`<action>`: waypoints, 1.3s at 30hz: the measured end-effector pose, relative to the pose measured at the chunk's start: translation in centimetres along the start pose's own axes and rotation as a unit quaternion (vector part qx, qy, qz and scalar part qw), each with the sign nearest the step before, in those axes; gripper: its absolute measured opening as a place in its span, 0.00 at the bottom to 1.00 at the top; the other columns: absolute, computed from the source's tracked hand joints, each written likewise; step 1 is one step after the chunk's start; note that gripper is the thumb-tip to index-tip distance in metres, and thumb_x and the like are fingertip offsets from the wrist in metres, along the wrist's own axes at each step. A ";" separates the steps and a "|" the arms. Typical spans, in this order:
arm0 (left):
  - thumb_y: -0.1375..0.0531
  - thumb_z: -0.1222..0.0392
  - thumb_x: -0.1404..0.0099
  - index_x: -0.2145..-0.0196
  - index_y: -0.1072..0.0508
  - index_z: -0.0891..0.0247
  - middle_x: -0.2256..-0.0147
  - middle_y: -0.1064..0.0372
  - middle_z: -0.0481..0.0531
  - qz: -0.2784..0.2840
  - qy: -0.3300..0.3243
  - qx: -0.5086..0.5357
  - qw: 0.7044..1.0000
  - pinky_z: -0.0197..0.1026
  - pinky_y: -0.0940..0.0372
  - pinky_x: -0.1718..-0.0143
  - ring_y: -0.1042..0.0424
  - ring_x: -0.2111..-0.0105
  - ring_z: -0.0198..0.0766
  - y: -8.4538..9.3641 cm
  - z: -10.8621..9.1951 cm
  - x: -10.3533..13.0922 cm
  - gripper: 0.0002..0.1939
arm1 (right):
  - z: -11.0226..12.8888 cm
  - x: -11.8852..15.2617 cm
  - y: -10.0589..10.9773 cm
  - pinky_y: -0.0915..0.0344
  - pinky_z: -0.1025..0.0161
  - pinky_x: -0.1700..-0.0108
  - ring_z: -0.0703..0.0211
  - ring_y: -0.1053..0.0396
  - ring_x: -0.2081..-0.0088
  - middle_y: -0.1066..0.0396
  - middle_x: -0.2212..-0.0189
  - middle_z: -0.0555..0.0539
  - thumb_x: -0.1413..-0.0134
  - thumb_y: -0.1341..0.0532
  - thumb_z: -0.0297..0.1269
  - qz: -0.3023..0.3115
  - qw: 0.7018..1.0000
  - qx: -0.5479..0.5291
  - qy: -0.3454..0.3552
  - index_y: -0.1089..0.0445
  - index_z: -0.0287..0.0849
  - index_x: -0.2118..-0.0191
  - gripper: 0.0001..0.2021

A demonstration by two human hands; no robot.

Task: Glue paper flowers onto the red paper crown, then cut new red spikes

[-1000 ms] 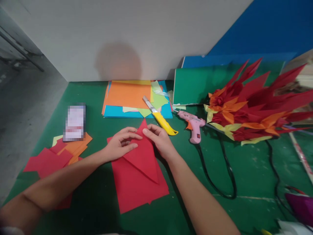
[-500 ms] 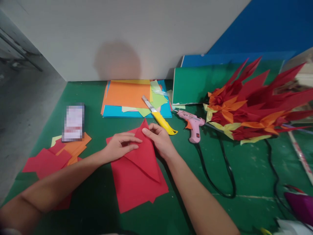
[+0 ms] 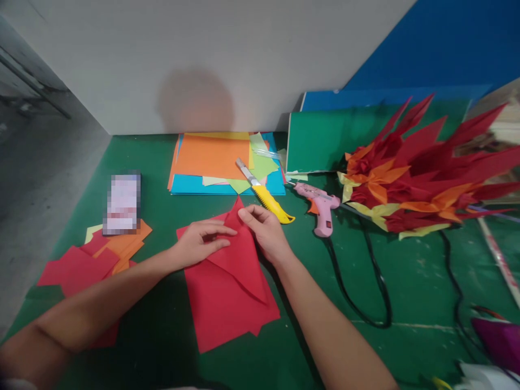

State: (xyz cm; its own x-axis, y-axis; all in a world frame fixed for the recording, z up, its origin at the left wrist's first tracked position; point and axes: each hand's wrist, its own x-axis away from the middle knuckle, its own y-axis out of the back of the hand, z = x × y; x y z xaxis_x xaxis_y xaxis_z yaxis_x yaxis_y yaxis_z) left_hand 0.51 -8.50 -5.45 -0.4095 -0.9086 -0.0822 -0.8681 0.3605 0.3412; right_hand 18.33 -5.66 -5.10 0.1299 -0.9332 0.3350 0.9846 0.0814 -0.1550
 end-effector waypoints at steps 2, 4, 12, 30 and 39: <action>0.39 0.62 0.39 0.59 0.22 0.61 0.62 0.22 0.53 0.001 0.004 0.008 1.000 0.36 0.34 0.70 0.28 0.67 0.37 0.0 0.0 0.0 0.10 | 0.0 0.0 -0.1 0.42 0.66 0.72 0.67 0.41 0.77 0.35 0.79 0.55 0.68 0.28 0.54 -0.005 1.000 -0.011 -0.002 0.34 0.45 0.79 0.21; 0.39 0.63 0.39 0.59 0.22 0.61 0.61 0.22 0.54 0.004 0.008 0.013 1.000 0.36 0.35 0.70 0.29 0.68 0.36 0.0 0.0 0.0 0.10 | -0.1 0.0 -0.2 0.42 0.66 0.72 0.67 0.42 0.77 0.35 0.79 0.55 0.69 0.28 0.54 -0.007 1.000 -0.016 -0.002 0.35 0.45 0.79 0.21; 0.38 0.62 0.40 0.57 0.22 0.61 0.59 0.22 0.53 0.021 0.019 0.018 0.999 0.35 0.36 0.69 0.30 0.68 0.35 0.1 -0.1 0.0 0.12 | 0.0 0.1 -0.2 0.40 0.65 0.71 0.66 0.41 0.76 0.35 0.79 0.55 0.68 0.28 0.55 -0.010 1.000 -0.006 0.000 0.36 0.46 0.79 0.21; 0.38 0.59 0.39 0.52 0.24 0.61 0.67 0.26 0.50 0.046 0.030 -0.015 0.998 0.34 0.37 0.69 0.37 0.74 0.30 0.4 -0.2 0.0 0.16 | 0.0 0.1 -0.3 0.43 0.68 0.72 0.68 0.41 0.76 0.34 0.80 0.56 0.70 0.27 0.53 -0.010 0.999 -0.041 -0.008 0.34 0.44 0.79 0.21; 0.39 0.59 0.37 0.51 0.25 0.60 0.62 0.24 0.52 0.056 0.035 -0.004 0.998 0.34 0.36 0.68 0.37 0.73 0.31 0.3 -0.1 0.0 0.17 | 0.0 0.0 -0.3 0.43 0.68 0.72 0.68 0.41 0.76 0.34 0.79 0.56 0.67 0.28 0.52 -0.001 0.999 -0.038 0.001 0.34 0.44 0.79 0.20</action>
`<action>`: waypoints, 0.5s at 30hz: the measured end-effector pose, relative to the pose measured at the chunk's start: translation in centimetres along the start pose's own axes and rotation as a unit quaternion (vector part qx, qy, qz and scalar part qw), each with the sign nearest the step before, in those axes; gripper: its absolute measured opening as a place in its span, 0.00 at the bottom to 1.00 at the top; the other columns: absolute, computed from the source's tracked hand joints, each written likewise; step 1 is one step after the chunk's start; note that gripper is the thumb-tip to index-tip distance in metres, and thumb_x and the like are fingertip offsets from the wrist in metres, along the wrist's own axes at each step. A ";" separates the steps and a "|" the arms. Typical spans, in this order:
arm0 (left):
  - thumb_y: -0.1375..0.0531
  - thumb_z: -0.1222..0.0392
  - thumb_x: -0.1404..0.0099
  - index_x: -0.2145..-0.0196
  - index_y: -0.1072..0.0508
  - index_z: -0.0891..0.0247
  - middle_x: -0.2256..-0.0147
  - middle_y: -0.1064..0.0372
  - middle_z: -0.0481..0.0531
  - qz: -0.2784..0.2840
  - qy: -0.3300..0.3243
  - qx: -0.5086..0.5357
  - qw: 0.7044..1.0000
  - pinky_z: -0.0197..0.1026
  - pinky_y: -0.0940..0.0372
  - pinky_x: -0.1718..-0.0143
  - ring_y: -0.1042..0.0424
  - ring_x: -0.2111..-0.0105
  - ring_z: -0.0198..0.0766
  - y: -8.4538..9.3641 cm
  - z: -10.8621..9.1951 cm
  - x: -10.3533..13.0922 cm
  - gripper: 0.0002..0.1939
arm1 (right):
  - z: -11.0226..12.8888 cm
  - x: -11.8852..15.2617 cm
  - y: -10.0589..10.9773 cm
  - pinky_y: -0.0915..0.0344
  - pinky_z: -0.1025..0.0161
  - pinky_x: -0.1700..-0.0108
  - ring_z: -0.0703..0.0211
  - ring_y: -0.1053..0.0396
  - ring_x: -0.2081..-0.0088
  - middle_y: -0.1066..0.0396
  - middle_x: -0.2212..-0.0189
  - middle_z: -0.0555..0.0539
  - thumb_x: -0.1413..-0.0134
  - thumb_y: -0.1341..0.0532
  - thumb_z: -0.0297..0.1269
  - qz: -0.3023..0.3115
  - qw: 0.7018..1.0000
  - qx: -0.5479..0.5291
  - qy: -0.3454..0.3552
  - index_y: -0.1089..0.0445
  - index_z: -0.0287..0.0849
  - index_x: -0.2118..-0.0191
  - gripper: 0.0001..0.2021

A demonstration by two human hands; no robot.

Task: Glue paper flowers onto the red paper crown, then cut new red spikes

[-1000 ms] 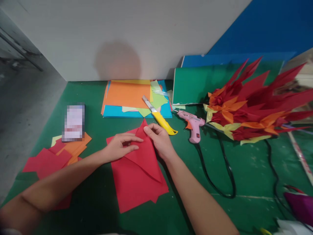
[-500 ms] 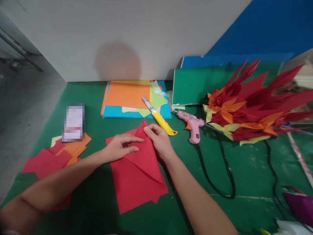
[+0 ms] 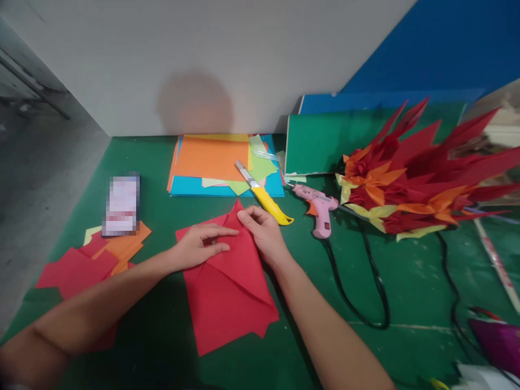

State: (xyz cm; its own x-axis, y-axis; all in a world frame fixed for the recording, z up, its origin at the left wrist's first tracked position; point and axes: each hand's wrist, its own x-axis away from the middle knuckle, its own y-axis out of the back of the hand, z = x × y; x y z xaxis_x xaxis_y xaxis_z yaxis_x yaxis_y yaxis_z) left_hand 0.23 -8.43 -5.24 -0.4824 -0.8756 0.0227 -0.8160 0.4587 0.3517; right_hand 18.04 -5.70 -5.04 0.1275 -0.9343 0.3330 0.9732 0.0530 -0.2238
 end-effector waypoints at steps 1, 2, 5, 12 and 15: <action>0.39 0.60 0.38 0.50 0.25 0.60 0.60 0.24 0.52 0.004 -0.001 0.002 1.000 0.34 0.36 0.68 0.37 0.73 0.30 0.0 0.0 0.0 0.17 | 0.0 0.0 0.0 0.43 0.68 0.72 0.68 0.41 0.76 0.33 0.79 0.56 0.67 0.28 0.52 0.002 1.000 0.001 0.001 0.34 0.44 0.79 0.20; 0.39 0.60 0.38 0.50 0.26 0.60 0.59 0.24 0.52 0.008 -0.002 0.003 1.000 0.34 0.37 0.69 0.37 0.73 0.30 0.0 0.0 0.0 0.17 | 0.0 0.0 0.0 0.43 0.68 0.72 0.68 0.41 0.76 0.33 0.79 0.56 0.67 0.27 0.52 0.004 1.000 0.001 0.003 0.33 0.44 0.79 0.19; 0.41 0.61 0.37 0.48 0.27 0.60 0.56 0.24 0.53 0.025 -0.011 -0.002 1.000 0.35 0.36 0.69 0.36 0.73 0.31 -0.1 0.1 0.1 0.19 | 0.0 0.0 0.0 0.43 0.68 0.73 0.69 0.42 0.77 0.34 0.80 0.56 0.68 0.27 0.50 0.002 1.000 -0.005 0.011 0.32 0.44 0.79 0.18; 0.44 0.63 0.36 0.44 0.31 0.58 0.51 0.27 0.55 0.045 -0.049 -0.050 0.997 0.42 0.33 0.56 0.29 0.57 0.41 -0.2 0.3 0.3 0.21 | -0.3 0.0 0.1 0.44 0.68 0.74 0.68 0.42 0.77 0.34 0.79 0.56 0.67 0.27 0.47 0.008 0.999 -0.030 0.015 0.30 0.45 0.77 0.15; 0.44 0.64 0.36 0.43 0.33 0.58 0.52 0.27 0.56 0.056 -0.050 -0.072 0.995 0.43 0.33 0.56 0.28 0.59 0.40 -0.2 0.2 0.3 0.23 | -0.3 0.0 0.0 0.44 0.68 0.73 0.68 0.41 0.77 0.34 0.79 0.56 0.67 0.27 0.45 0.006 0.999 -0.040 0.015 0.30 0.46 0.75 0.14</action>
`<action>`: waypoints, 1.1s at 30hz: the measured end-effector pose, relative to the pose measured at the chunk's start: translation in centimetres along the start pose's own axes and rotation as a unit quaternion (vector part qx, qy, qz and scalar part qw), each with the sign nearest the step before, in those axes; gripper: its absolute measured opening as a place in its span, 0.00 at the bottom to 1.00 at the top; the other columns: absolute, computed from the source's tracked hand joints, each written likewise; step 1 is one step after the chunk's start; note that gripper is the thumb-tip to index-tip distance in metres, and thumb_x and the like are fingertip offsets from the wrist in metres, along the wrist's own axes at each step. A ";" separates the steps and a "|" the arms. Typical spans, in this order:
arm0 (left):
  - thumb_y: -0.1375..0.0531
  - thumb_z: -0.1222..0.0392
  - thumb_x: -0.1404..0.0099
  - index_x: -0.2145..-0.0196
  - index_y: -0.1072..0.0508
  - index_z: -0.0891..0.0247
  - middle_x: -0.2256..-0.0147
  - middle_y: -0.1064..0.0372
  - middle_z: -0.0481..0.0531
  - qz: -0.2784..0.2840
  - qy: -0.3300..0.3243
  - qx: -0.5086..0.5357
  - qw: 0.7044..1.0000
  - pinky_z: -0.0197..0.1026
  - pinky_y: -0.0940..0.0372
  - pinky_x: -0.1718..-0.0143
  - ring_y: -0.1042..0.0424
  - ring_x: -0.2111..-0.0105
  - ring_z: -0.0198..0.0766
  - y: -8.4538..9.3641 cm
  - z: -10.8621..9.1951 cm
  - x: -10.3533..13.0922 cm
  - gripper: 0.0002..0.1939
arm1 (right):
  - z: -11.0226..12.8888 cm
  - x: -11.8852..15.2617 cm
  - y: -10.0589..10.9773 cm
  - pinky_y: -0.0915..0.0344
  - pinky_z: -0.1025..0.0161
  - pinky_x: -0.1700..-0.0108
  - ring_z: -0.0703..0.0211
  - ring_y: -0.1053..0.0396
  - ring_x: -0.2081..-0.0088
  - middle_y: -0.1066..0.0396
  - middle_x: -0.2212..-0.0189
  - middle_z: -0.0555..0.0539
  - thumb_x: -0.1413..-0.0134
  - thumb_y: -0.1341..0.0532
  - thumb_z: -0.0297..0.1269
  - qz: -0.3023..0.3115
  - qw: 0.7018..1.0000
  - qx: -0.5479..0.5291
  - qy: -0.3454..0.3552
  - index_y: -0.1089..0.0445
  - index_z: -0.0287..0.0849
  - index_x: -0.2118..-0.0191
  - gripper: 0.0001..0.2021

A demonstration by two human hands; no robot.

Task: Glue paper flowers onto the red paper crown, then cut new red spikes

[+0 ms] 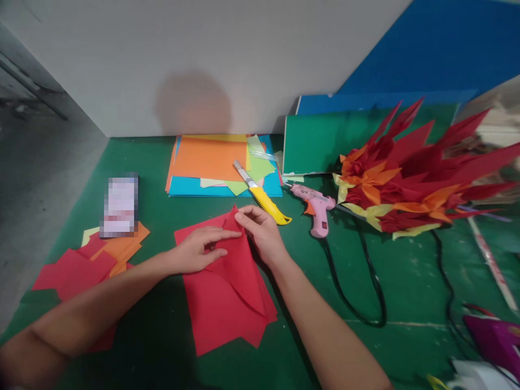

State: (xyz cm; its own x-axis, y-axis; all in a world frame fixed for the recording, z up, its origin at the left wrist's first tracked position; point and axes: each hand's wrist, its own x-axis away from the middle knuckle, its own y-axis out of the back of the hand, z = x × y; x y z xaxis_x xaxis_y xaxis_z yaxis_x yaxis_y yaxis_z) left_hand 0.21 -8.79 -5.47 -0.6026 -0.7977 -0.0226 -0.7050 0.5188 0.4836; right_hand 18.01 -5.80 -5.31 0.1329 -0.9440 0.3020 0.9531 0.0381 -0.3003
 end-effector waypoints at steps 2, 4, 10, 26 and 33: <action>0.45 0.64 0.35 0.41 0.35 0.58 0.52 0.28 0.57 0.008 0.006 -0.012 1.000 0.44 0.33 0.56 0.29 0.62 0.39 0.0 -0.2 0.0 0.24 | 0.0 0.0 -0.1 0.43 0.67 0.73 0.68 0.40 0.77 0.33 0.78 0.56 0.66 0.27 0.44 0.000 1.000 -0.001 0.002 0.30 0.46 0.74 0.14; 0.45 0.64 0.35 0.40 0.37 0.57 0.51 0.29 0.57 0.017 0.020 -0.023 0.999 0.45 0.33 0.56 0.30 0.63 0.38 0.2 -0.4 0.0 0.25 | 0.0 0.0 -0.1 0.43 0.67 0.73 0.68 0.40 0.76 0.33 0.78 0.56 0.65 0.28 0.44 0.002 1.000 0.004 0.005 0.29 0.46 0.73 0.13; 0.45 0.63 0.36 0.39 0.39 0.56 0.52 0.32 0.58 0.041 0.031 -0.045 0.998 0.47 0.34 0.53 0.31 0.58 0.42 0.4 -0.9 -0.1 0.27 | -0.1 0.1 -0.2 0.42 0.68 0.73 0.68 0.40 0.75 0.33 0.76 0.56 0.63 0.28 0.46 0.003 0.999 0.027 0.029 0.29 0.47 0.71 0.14; 0.44 0.62 0.36 0.40 0.37 0.55 0.57 0.33 0.56 0.040 0.027 -0.046 0.998 0.47 0.35 0.53 0.35 0.70 0.35 0.3 -0.6 0.0 0.26 | 0.0 0.0 -0.1 0.40 0.66 0.69 0.67 0.40 0.75 0.34 0.79 0.56 0.66 0.27 0.49 0.003 0.999 0.042 0.026 0.30 0.46 0.77 0.16; 0.44 0.63 0.36 0.40 0.37 0.54 0.56 0.34 0.54 0.032 0.017 -0.027 0.999 0.41 0.34 0.60 0.38 0.72 0.32 0.2 -0.5 0.0 0.26 | -0.1 -0.1 0.2 0.38 0.65 0.69 0.66 0.37 0.75 0.31 0.78 0.55 0.69 0.26 0.48 0.003 0.999 0.048 0.011 0.29 0.45 0.77 0.16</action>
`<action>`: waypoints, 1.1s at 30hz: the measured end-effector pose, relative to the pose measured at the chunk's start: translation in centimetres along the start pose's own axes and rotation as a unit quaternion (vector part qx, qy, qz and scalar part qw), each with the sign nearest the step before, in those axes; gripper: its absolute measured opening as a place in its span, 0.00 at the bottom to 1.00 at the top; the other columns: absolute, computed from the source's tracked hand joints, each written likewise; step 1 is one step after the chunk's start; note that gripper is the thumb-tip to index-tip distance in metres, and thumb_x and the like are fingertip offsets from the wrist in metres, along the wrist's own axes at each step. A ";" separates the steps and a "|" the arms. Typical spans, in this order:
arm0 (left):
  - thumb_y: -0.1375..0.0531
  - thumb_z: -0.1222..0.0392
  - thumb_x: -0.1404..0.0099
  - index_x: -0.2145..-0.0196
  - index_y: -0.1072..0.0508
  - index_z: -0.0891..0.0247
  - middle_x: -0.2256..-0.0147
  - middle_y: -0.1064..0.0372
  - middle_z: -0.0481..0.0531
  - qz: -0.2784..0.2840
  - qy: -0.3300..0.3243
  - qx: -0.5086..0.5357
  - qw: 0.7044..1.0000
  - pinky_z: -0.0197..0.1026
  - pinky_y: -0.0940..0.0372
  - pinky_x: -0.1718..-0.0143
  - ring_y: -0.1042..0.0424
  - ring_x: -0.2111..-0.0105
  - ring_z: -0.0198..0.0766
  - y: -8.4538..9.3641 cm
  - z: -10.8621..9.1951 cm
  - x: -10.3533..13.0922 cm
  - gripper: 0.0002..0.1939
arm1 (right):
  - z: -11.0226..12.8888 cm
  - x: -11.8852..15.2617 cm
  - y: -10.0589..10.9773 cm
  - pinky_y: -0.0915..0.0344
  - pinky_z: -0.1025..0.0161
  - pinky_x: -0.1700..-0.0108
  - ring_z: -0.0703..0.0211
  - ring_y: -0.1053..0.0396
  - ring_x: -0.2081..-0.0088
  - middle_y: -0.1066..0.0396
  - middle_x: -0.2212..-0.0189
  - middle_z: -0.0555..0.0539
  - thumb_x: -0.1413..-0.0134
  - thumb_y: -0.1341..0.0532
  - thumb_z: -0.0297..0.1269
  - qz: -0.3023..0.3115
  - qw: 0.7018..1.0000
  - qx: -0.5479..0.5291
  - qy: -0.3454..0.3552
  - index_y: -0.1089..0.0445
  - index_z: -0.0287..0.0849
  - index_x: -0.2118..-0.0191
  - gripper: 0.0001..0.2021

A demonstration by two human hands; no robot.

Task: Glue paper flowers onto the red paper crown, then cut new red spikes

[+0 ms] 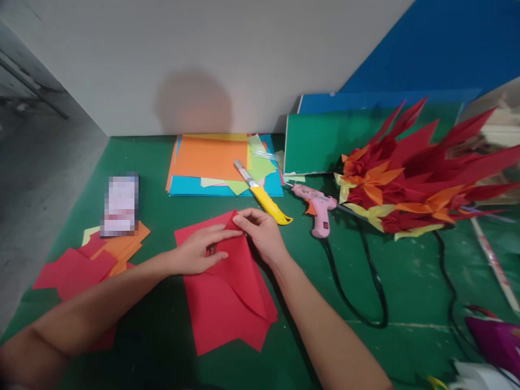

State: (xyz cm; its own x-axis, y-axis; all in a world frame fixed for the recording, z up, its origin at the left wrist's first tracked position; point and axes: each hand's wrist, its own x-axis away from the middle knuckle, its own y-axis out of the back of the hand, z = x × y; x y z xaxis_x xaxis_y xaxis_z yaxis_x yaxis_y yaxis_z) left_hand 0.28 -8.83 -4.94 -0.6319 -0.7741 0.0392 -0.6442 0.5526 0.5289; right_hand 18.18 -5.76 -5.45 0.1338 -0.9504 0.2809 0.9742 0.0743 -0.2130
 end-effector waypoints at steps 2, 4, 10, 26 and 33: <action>0.44 0.63 0.36 0.40 0.38 0.54 0.55 0.34 0.54 0.001 -0.003 0.007 1.000 0.40 0.34 0.62 0.39 0.72 0.32 0.0 0.0 0.0 0.26 | 0.0 0.0 0.0 0.37 0.65 0.69 0.65 0.36 0.74 0.30 0.77 0.54 0.71 0.26 0.47 0.003 1.000 0.008 -0.004 0.30 0.45 0.77 0.17; 0.44 0.64 0.36 0.40 0.38 0.54 0.55 0.34 0.54 0.002 -0.007 0.012 1.000 0.39 0.35 0.63 0.39 0.72 0.32 0.1 -0.1 0.0 0.26 | 0.0 0.1 0.0 0.37 0.65 0.68 0.65 0.35 0.73 0.29 0.77 0.53 0.71 0.25 0.46 0.005 1.000 0.014 -0.002 0.30 0.44 0.78 0.16; 0.45 0.64 0.36 0.40 0.38 0.55 0.60 0.33 0.52 0.003 -0.018 0.015 1.000 0.40 0.36 0.63 0.39 0.73 0.32 0.1 0.1 0.0 0.26 | -0.1 -0.1 0.0 0.37 0.65 0.69 0.66 0.37 0.74 0.30 0.78 0.53 0.70 0.26 0.48 0.002 1.000 0.005 -0.003 0.31 0.44 0.81 0.17; 0.45 0.63 0.35 0.40 0.38 0.57 0.59 0.30 0.54 0.007 -0.022 -0.003 1.000 0.42 0.36 0.58 0.35 0.68 0.36 0.1 0.1 -0.1 0.26 | 0.0 -0.1 0.2 0.38 0.65 0.68 0.66 0.38 0.74 0.33 0.78 0.55 0.70 0.26 0.46 0.013 1.000 -0.005 0.002 0.33 0.44 0.80 0.17; 0.48 0.62 0.32 0.40 0.37 0.58 0.62 0.29 0.55 0.017 -0.045 -0.022 0.999 0.43 0.36 0.57 0.33 0.62 0.41 0.3 0.3 -0.1 0.23 | 0.2 -0.1 -0.1 0.42 0.67 0.72 0.68 0.43 0.76 0.37 0.79 0.56 0.73 0.25 0.46 -0.007 0.999 -0.033 -0.004 0.36 0.44 0.82 0.20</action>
State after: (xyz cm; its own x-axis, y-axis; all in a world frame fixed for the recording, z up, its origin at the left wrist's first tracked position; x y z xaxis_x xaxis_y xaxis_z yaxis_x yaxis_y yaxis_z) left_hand 0.03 -8.53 -5.09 -0.6908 -0.7229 -0.0174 -0.6027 0.5623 0.5661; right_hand 18.13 -5.64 -5.27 0.1214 -0.9490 0.2909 0.9618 0.0400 -0.2708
